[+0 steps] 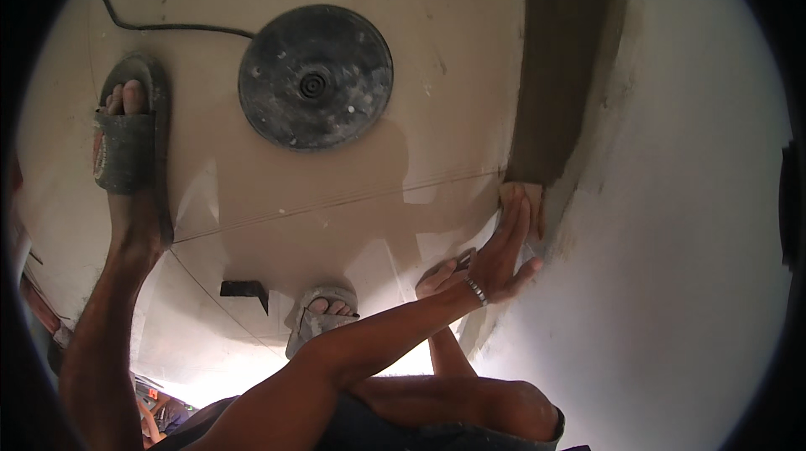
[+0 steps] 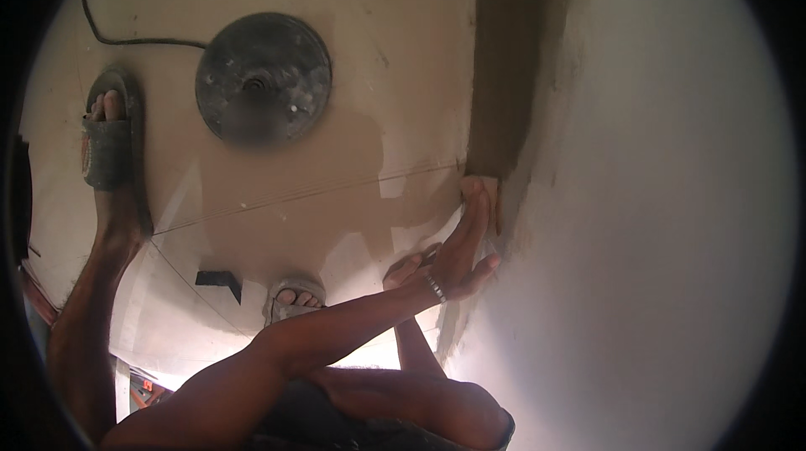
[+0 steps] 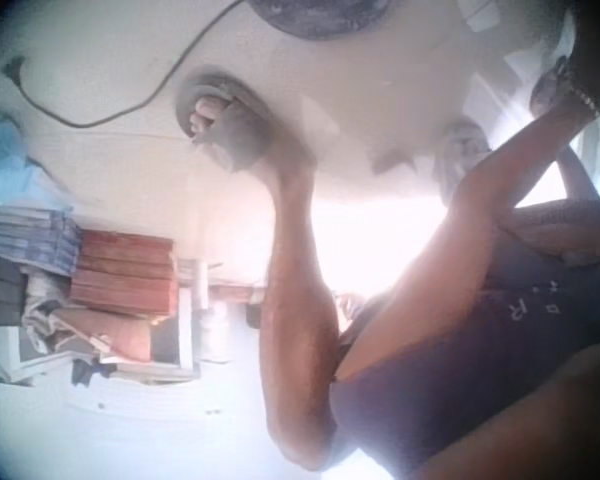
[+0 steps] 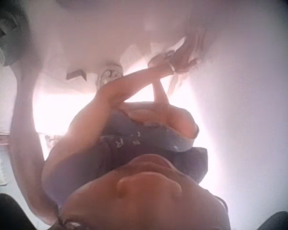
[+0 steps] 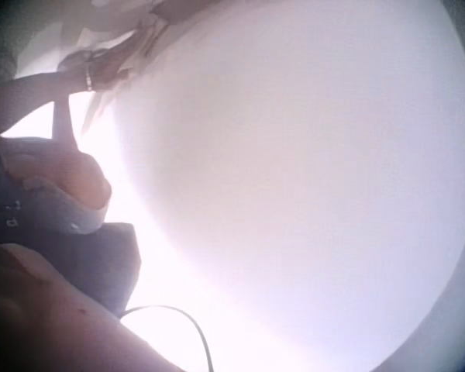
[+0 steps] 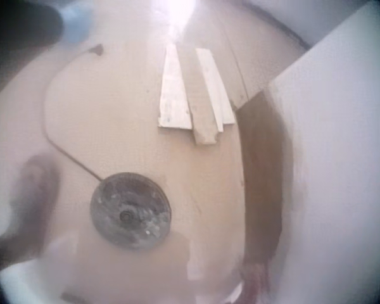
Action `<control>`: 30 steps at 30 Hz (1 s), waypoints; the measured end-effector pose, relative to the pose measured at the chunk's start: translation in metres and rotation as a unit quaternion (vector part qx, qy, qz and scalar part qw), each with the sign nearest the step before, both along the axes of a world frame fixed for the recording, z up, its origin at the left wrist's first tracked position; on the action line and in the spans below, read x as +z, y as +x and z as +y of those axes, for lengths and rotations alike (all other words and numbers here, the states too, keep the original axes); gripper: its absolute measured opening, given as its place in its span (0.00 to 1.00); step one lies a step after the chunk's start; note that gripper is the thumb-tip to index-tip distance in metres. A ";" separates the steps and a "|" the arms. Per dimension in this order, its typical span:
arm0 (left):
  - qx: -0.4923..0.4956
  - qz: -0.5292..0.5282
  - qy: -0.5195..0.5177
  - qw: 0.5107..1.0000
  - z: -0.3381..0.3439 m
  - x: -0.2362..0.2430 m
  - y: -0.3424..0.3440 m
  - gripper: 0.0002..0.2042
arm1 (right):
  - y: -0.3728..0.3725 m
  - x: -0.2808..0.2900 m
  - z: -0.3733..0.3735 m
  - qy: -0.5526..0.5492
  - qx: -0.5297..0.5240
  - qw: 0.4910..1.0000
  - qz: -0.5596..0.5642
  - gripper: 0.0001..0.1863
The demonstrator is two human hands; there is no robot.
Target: The person applies grout to the joints between floor tiles using a rubber float and a grout float. They press the material into the gaps, smooth the surface, and wipe excess grout from the tile faces.
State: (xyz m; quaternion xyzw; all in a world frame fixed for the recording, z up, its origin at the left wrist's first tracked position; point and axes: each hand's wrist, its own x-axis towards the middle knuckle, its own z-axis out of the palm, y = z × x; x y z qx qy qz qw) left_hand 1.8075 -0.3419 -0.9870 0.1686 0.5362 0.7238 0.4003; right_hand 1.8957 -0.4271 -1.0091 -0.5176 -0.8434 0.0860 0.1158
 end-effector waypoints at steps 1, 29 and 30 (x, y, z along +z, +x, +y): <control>0.027 0.025 0.004 0.999 0.009 -0.001 -0.016 0.47 | -0.001 -0.002 0.002 0.005 -0.001 1.000 -0.001 0.25; 0.109 0.108 -0.033 0.988 0.101 -0.032 -0.293 0.44 | -0.017 -0.028 -0.007 -0.041 0.017 0.999 0.001 0.28; 0.107 0.133 -0.018 0.985 0.094 -0.030 -0.266 0.45 | -0.014 -0.030 -0.005 -0.046 0.022 0.999 -0.004 0.29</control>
